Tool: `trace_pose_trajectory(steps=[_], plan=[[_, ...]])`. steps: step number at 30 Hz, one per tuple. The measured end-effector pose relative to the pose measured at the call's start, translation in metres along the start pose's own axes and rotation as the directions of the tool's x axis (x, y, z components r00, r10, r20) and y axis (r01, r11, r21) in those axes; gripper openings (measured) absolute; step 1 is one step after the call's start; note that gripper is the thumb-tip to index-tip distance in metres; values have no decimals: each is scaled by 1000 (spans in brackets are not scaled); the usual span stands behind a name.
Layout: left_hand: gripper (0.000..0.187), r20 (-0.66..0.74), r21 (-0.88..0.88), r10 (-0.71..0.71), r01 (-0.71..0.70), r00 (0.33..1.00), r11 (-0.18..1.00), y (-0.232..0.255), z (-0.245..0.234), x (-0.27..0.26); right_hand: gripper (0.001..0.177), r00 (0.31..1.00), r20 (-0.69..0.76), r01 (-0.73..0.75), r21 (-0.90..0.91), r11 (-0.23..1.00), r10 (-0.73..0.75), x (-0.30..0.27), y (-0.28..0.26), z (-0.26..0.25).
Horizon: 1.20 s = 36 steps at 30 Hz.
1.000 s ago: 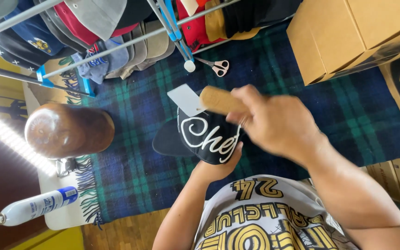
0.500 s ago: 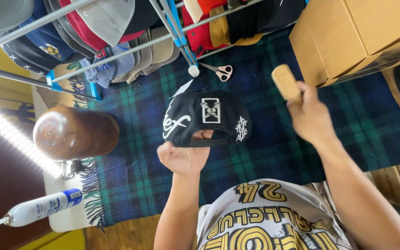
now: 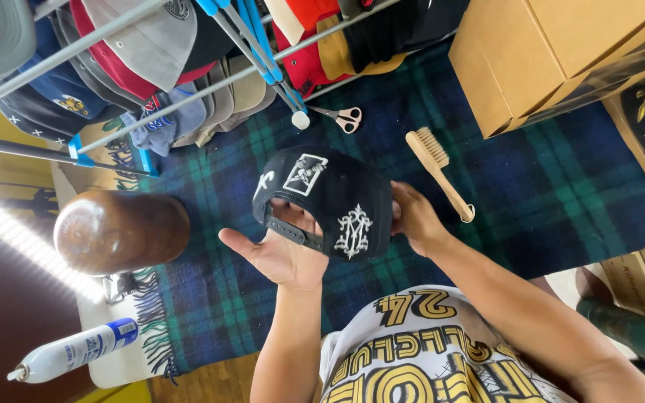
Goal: The person cleans hats with a brush and places them into cardboard display boxes.
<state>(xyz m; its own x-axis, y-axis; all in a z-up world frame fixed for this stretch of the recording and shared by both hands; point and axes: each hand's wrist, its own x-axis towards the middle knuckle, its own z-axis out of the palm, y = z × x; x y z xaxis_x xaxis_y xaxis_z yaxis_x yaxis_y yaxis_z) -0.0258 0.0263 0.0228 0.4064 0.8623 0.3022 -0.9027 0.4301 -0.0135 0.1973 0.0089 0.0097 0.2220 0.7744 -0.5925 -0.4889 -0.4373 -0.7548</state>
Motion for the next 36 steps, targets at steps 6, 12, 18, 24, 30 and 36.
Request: trace_pose_trajectory(steps=[6, 12, 18, 24, 30, 36], plan=[[111, 66, -193, -20, 33, 998, 981, -36, 64, 29, 56, 789, 360, -581, 169, 796, 498, 45, 47, -19], [112, 76, -165, 10, 3, 997, 986, -33, 59, 26, 30, 747, 577, -568, 294, 769, 330, 79, 110, -42], [115, 41, -74, 34, -31, 999, 997, -4, 33, 26, 26, 799, 587, -421, 384, 822, 135, 59, 57, -43], [109, 79, -171, 36, -22, 996, 985, -5, 24, 31, 21, 849, 528, -312, 455, 834, 29, 20, 8, -41], [100, -52, -41, 22, -24, 998, 999, -27, 3, 32, 28, 905, 424, -175, 440, 881, -32, 9, 12, -33], [36, -459, 482, 214, 39, 862, 875, -22, -47, 12, 41, 928, 366, -103, 420, 902, -64, 17, 40, -44]])
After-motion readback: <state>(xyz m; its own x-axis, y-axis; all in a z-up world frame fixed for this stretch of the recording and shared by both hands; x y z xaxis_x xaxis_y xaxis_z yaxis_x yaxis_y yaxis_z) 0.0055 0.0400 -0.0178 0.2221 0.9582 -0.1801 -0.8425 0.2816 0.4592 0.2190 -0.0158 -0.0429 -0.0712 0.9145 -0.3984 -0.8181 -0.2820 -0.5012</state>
